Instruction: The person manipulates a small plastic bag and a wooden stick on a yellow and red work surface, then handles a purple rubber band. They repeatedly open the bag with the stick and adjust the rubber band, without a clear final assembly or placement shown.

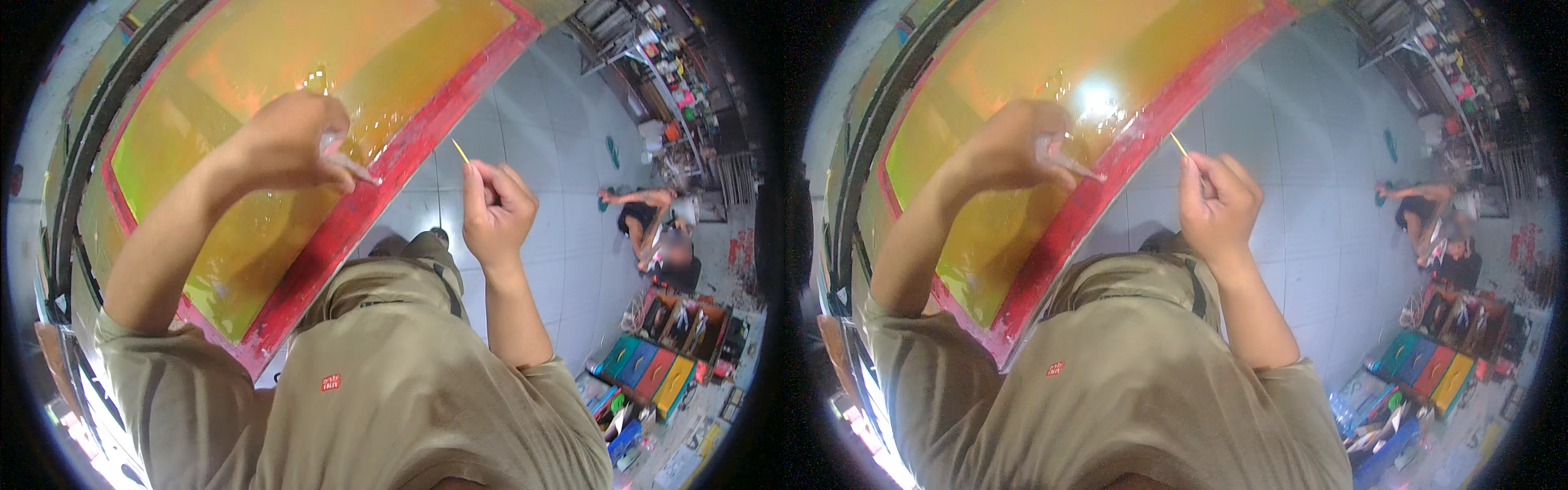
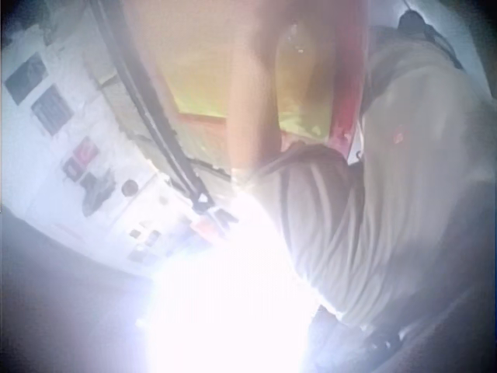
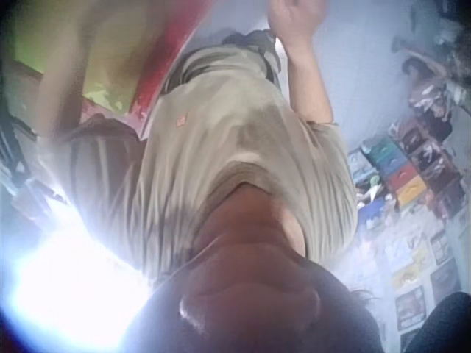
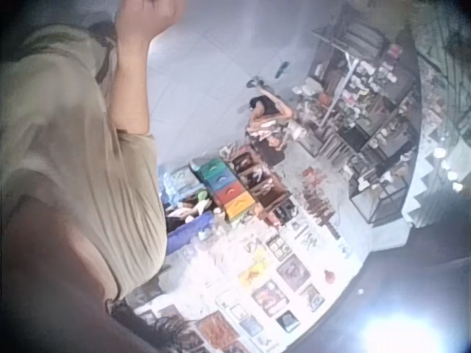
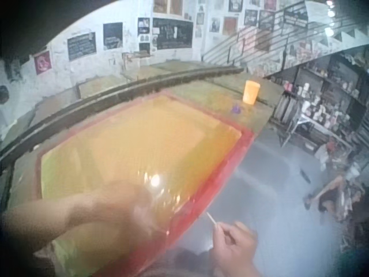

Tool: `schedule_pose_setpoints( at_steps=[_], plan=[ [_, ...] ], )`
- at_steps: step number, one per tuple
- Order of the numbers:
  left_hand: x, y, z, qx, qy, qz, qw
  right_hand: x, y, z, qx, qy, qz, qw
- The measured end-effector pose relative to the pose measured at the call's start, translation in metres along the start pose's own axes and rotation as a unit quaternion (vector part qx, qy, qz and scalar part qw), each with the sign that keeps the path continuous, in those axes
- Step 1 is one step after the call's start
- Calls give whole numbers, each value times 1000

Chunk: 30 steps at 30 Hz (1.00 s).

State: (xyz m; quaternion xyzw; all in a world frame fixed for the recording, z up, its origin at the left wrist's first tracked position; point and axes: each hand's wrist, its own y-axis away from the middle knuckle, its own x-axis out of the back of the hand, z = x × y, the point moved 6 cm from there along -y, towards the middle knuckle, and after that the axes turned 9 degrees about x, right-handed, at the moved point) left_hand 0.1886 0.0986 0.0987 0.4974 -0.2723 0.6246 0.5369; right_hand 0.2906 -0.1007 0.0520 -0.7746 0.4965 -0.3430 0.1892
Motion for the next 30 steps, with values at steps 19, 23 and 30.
schedule_pose_setpoints(
  at_steps=[19,23,30],
  plan=[
    [-27,128,29,568,235,154,773,27,-119,133,-26,-228,-258,939],
    [-56,129,34,510,526,313,604,6,-134,127,-30,-267,-313,911],
    [-70,94,50,364,622,554,417,-37,-149,83,-7,-344,-382,858]
  ],
)
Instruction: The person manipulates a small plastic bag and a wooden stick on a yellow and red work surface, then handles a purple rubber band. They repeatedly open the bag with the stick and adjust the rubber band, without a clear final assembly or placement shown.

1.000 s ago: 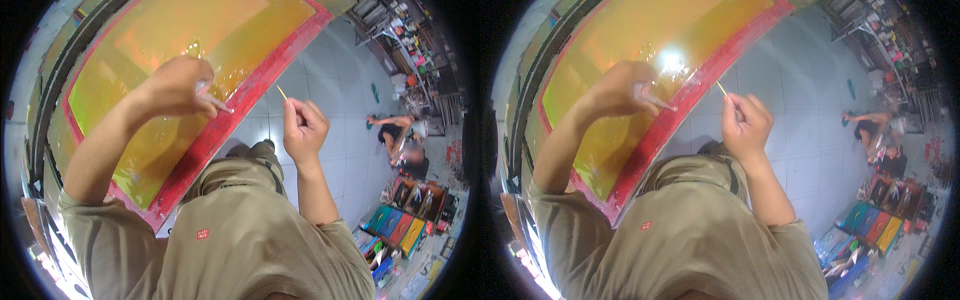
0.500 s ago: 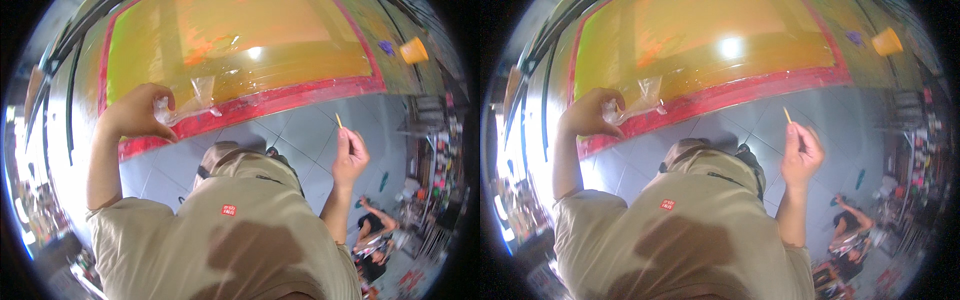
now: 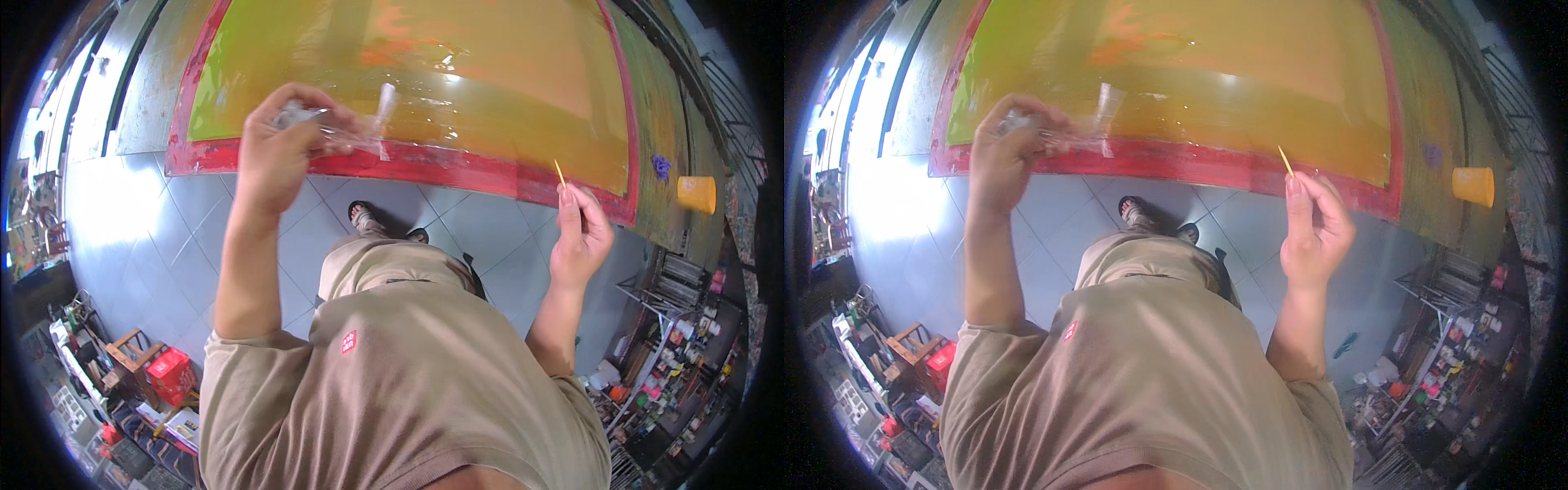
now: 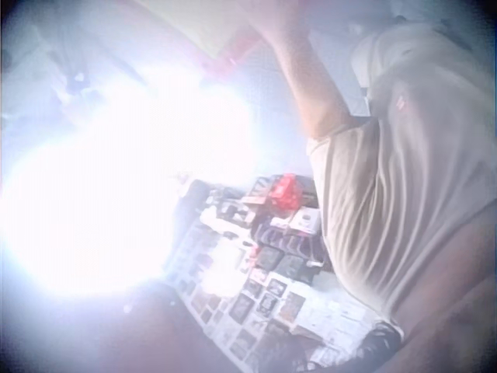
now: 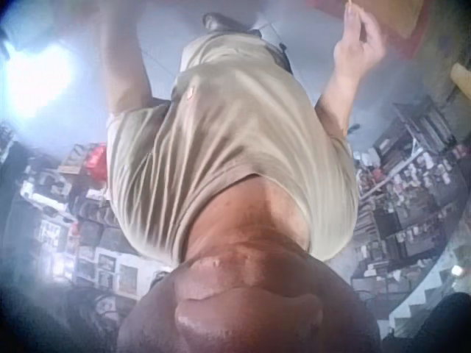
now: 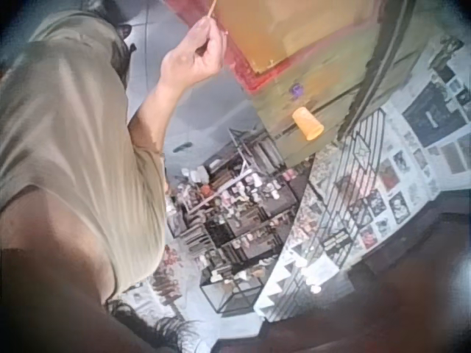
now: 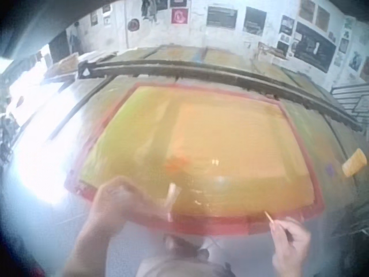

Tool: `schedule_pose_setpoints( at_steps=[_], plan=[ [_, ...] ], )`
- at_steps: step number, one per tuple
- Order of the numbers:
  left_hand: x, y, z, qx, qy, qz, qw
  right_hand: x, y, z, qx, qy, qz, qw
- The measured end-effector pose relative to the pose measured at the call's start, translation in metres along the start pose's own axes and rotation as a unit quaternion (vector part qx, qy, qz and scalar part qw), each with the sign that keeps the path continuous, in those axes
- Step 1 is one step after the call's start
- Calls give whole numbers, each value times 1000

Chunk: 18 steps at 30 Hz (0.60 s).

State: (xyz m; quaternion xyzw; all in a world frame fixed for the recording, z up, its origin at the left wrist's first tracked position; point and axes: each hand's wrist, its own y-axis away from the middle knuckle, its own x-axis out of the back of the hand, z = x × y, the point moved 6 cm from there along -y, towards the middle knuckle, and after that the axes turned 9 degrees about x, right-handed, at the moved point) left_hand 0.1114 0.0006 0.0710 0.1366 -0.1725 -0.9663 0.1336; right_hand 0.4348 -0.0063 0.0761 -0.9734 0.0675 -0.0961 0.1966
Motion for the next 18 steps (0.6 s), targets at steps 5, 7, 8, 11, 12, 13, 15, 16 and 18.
schedule_pose_setpoints(
  at_steps=[5,7,8,11,12,13,15,16,18],
  plan=[
    [-18,-14,-15,0,-66,-10,998,-28,-35,17,-28,8,-40,999],
    [-21,-21,-28,-2,-61,-68,996,-42,-47,16,-15,7,-75,997],
    [-24,-22,-33,-3,-57,-97,994,-48,-55,14,2,11,-97,995],
    [-41,-7,-13,-98,-328,29,939,-61,-71,12,44,27,-153,987],
    [-45,-3,-9,-126,-398,68,906,-65,-75,13,52,31,-171,983],
    [-48,-1,-9,-146,-439,87,882,-70,-81,14,60,30,-201,977],
    [-56,3,-11,-182,-518,127,826,-79,-94,14,76,27,-262,962],
    [-55,1,-15,-157,-513,140,832,-82,-100,16,71,32,-300,951],
    [-52,-1,-23,-108,-505,165,840,-88,-110,21,60,41,-371,926]
  ],
)
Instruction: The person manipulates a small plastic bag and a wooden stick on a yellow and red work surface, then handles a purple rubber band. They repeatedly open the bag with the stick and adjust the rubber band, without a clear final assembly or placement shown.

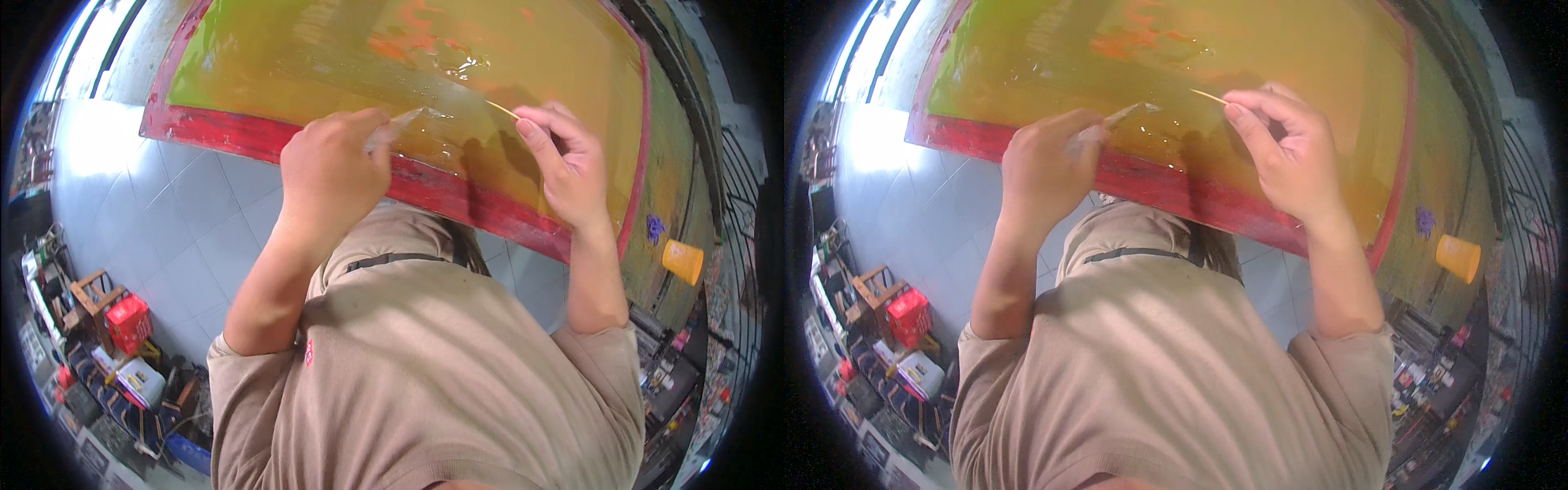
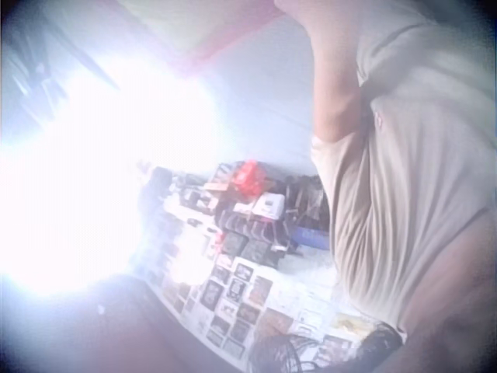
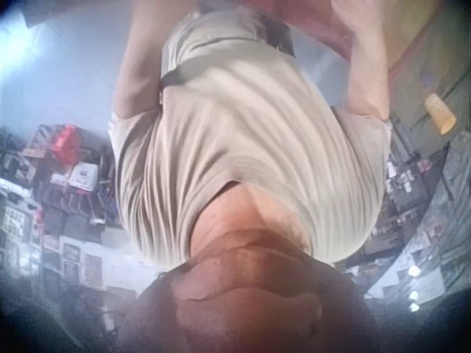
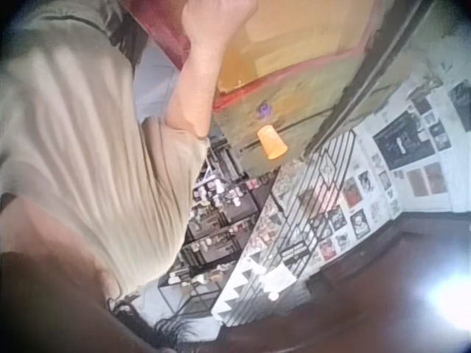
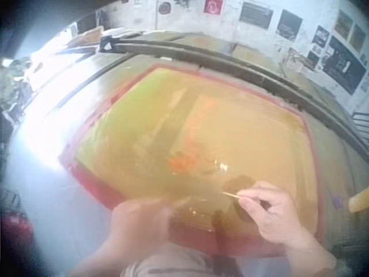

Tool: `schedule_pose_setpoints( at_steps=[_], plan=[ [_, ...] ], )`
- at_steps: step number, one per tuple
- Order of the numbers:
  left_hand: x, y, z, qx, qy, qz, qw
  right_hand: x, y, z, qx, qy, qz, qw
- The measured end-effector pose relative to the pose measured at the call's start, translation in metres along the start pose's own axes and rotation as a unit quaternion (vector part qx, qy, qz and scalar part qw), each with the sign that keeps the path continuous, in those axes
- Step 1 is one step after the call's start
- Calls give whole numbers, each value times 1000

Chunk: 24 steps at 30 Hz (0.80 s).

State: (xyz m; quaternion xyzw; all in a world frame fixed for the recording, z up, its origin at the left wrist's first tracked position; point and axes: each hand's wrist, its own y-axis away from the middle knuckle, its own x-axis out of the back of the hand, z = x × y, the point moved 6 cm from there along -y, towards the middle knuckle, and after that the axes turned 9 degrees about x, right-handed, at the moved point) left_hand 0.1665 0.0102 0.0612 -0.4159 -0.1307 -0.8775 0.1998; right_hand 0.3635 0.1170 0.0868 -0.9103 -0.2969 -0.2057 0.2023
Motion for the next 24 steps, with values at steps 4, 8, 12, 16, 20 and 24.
schedule_pose_setpoints(
  at_steps=[4,8,12,16,20,24],
  plan=[
    [10,13,9,-26,-54,152,987,-3,-27,9,75,6,-71,995],
    [3,19,1,-147,-7,231,962,-13,-40,16,115,11,-112,987],
    [-4,20,4,-144,55,191,970,-24,-45,21,109,-1,-148,983],
    [-6,21,16,-74,18,183,980,-25,-49,26,124,-36,-123,984],
    [-8,20,18,-42,-2,185,982,-25,-55,23,144,-49,-110,982],
    [-8,20,14,-131,45,231,963,-31,-54,17,157,-35,-129,979]
  ],
)
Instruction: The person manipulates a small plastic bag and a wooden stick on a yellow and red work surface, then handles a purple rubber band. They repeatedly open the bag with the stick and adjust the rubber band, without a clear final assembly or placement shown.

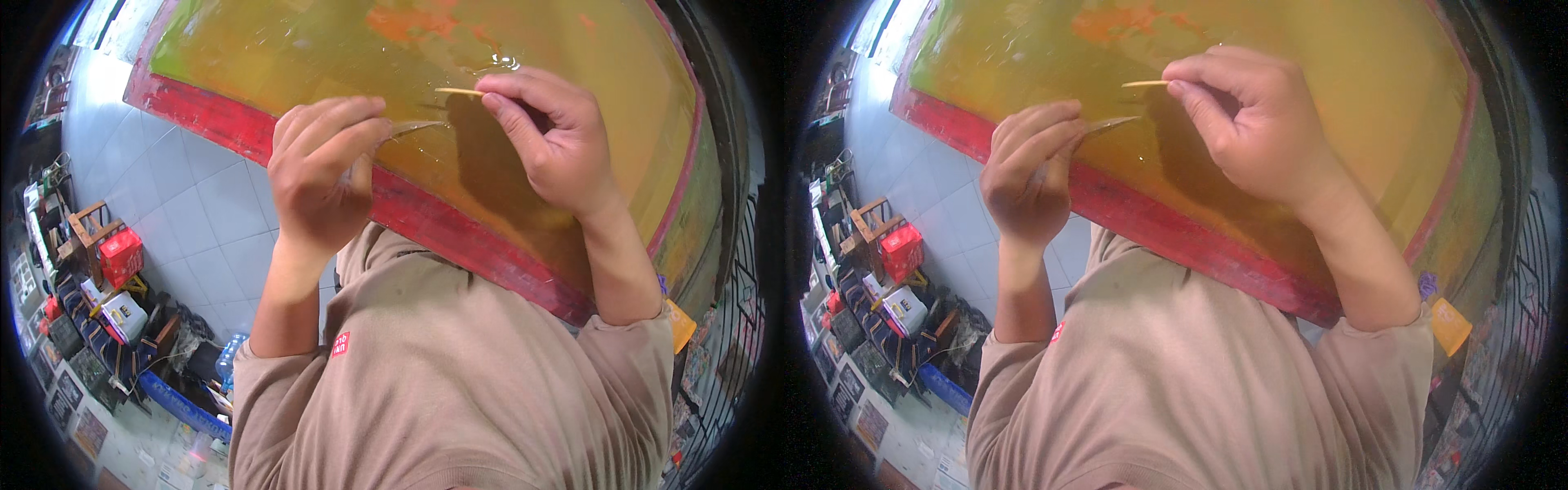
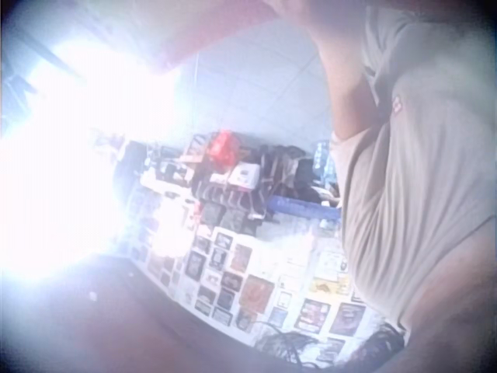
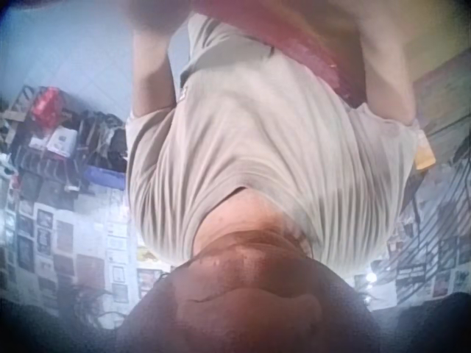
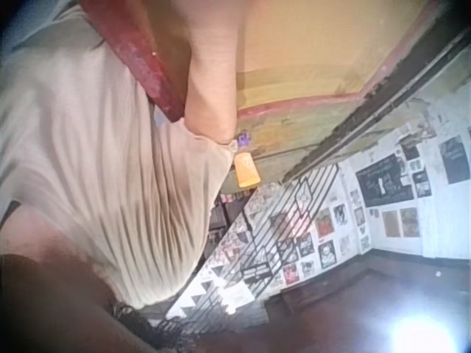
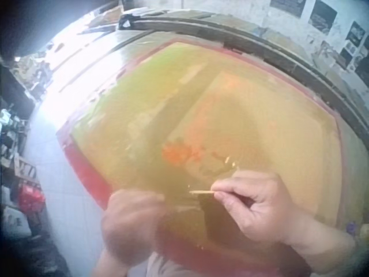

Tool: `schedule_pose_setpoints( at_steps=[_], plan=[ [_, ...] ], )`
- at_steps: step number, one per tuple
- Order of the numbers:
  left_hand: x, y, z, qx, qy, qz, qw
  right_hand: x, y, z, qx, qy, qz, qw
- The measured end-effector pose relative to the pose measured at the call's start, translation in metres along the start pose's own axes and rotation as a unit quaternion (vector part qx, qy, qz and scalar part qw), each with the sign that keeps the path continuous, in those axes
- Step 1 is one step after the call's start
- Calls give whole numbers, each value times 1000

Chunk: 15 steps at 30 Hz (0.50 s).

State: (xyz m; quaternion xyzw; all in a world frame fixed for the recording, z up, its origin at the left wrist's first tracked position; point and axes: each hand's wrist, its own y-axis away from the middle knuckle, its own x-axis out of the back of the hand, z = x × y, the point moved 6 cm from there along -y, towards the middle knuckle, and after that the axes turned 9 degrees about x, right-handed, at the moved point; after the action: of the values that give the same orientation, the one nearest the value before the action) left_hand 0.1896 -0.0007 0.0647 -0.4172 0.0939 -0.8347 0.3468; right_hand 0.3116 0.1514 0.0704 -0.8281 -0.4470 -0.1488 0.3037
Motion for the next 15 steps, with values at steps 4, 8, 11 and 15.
schedule_pose_setpoints(
  at_steps=[4,8,11,15],
  plan=[
    [1,5,-3,-54,59,17,997,-8,-5,-9,-13,-6,-30,999],
    [3,8,-4,-64,73,22,995,-19,-16,-14,7,4,-64,998],
    [4,10,-3,-74,69,28,995,-26,-26,-16,64,19,-87,994],
    [7,12,1,-72,61,28,995,-33,-32,-16,114,26,-106,987]
  ],
)
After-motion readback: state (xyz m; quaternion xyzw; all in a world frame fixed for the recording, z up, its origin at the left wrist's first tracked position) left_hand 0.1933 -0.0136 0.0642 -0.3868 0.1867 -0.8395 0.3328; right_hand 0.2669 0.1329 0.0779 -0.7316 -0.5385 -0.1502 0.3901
